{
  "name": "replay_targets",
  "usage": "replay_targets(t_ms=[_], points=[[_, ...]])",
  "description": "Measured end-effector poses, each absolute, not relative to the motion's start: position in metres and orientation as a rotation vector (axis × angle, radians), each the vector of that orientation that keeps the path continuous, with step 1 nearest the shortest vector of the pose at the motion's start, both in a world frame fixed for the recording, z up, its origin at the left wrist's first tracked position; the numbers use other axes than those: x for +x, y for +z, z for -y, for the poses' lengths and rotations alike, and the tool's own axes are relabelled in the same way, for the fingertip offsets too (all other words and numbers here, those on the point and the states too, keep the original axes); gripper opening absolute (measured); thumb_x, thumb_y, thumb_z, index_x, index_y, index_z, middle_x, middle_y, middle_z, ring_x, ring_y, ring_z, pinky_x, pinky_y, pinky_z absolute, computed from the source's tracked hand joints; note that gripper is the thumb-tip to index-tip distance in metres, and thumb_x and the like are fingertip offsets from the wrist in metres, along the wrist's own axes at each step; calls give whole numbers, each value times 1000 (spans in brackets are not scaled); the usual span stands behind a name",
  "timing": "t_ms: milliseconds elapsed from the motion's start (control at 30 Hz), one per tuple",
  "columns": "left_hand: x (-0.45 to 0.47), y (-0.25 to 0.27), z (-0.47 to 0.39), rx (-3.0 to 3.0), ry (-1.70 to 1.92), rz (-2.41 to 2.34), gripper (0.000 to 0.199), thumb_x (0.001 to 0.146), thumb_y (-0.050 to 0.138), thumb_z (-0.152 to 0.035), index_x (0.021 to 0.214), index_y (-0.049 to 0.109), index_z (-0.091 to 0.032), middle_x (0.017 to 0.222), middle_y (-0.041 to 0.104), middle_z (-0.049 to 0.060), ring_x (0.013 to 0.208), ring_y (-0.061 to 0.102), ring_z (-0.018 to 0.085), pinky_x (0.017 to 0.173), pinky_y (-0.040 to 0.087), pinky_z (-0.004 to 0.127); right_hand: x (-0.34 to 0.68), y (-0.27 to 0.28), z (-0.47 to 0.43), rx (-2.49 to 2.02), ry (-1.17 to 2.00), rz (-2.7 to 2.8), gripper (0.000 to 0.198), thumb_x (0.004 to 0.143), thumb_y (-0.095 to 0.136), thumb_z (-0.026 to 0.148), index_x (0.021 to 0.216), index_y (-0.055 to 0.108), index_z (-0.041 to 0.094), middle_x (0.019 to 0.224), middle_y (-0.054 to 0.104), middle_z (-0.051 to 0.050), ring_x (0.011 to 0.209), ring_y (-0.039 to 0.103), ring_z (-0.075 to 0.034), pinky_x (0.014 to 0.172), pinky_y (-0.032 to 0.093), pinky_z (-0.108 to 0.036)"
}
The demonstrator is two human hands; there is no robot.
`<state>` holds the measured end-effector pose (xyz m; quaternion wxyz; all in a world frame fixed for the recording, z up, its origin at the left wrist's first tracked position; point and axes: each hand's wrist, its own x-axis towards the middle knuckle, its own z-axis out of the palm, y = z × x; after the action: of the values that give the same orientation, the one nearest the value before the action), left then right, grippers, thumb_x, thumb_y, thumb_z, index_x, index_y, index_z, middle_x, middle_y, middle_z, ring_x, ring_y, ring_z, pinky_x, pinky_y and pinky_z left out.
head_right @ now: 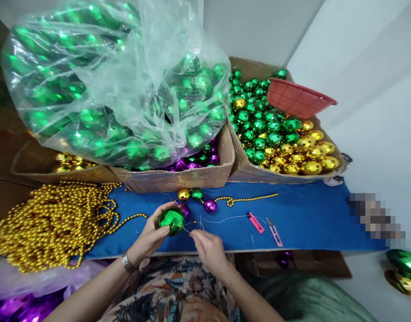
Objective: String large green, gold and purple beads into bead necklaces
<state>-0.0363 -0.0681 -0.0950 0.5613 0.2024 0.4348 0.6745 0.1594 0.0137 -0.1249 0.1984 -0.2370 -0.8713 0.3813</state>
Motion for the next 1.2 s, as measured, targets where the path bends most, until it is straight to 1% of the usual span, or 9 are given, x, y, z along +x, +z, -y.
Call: replay_targets(t_ms=[333,500,633,767,833,1033,1200], points=[[-38,-95,70,456,1600,-991,67,68,79,-29,129,51,-22,130,55,12,105,59,24,86,48,33,159,-122,-12,-667,1121,2424,27,99,36,24,105,63,21,96,71,-5,89,68,-15,80,52,-23],[-39,-93,70,513,1609,-1019,60,67,80,-26,121,53,-23,131,54,11,106,58,24,87,48,33,157,-124,-11,-679,1121,2433,28,100,35,24,104,63,20,96,71,-5,88,68,-15,79,52,-23],[-39,-92,72,539,1575,-1015,67,66,81,-28,126,53,-23,135,50,12,109,55,26,89,48,33,158,-128,-10,-690,1099,2455,27,100,35,23,104,62,21,97,71,-5,89,68,-16,79,52,-23],[-37,-95,74,460,1565,-1001,71,66,81,-29,129,51,-25,121,59,10,99,59,22,85,49,31,159,-130,-9,-673,1049,2454,27,99,36,22,104,62,21,97,71,-5,88,68,-15,78,52,-24],[-36,-97,75,434,1564,-998,71,66,81,-28,130,50,-25,115,60,9,96,59,21,83,49,30,159,-128,-8,-667,1051,2430,27,99,36,22,104,63,20,97,71,-5,88,68,-15,79,53,-24],[-36,-93,73,400,1555,-966,67,68,79,-30,129,51,-23,116,60,10,98,59,23,83,51,35,159,-121,-8,-661,1135,2379,28,99,36,24,103,63,20,97,71,-6,89,68,-15,79,53,-24],[-36,-91,73,372,1551,-902,65,69,78,-32,128,52,-25,114,60,10,96,61,26,81,54,41,157,-121,-8,-679,1207,2368,28,100,35,27,103,63,20,97,71,-6,89,68,-16,78,53,-23]])
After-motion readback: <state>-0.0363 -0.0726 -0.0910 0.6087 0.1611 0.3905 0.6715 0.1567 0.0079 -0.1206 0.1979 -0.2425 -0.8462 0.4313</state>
